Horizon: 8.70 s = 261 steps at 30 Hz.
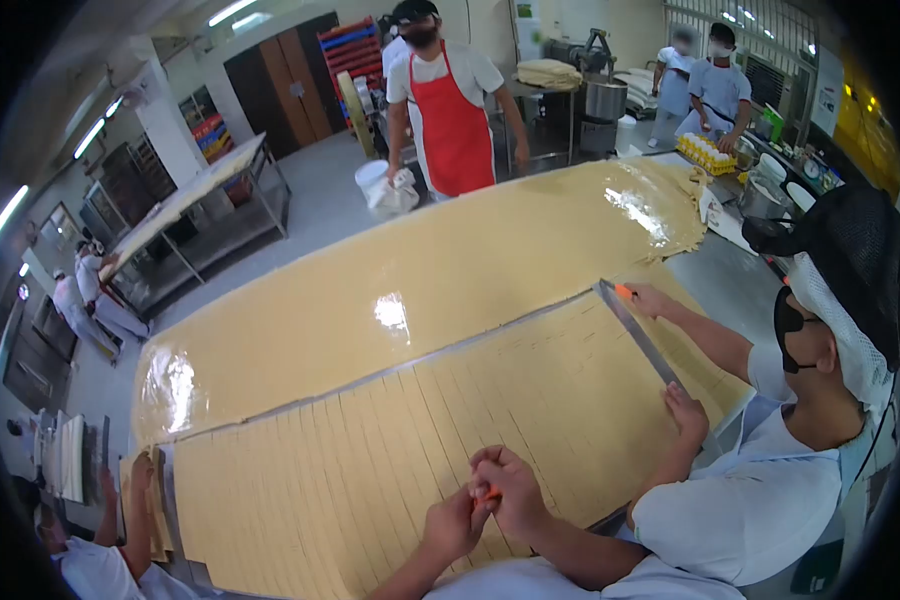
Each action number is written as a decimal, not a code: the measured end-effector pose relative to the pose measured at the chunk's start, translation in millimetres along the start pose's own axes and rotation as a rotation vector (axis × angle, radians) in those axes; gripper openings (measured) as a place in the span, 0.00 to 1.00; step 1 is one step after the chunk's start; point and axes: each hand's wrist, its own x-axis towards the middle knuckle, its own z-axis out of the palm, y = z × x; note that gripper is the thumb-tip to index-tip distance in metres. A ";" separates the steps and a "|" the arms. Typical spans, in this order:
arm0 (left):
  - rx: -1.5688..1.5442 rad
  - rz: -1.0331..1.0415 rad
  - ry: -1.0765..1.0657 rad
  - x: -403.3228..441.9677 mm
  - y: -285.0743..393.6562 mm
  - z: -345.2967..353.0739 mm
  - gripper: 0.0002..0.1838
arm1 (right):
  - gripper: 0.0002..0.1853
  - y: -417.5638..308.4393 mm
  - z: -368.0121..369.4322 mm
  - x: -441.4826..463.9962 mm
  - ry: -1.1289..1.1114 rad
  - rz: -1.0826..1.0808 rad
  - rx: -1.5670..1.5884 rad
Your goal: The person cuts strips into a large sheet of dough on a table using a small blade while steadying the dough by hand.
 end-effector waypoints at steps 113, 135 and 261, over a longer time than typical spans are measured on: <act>0.472 0.085 -0.010 132.0 -78.6 -8.8 0.42 | 0.12 -24.5 25.7 180.6 0.122 -0.588 -0.424; 0.411 0.171 -0.117 185.8 -66.1 18.8 0.50 | 0.12 -36.5 -18.2 222.8 0.218 -0.562 -0.650; 0.340 0.100 0.222 250.9 -108.6 -4.2 0.40 | 0.13 -15.9 16.1 332.4 0.256 -0.705 -0.859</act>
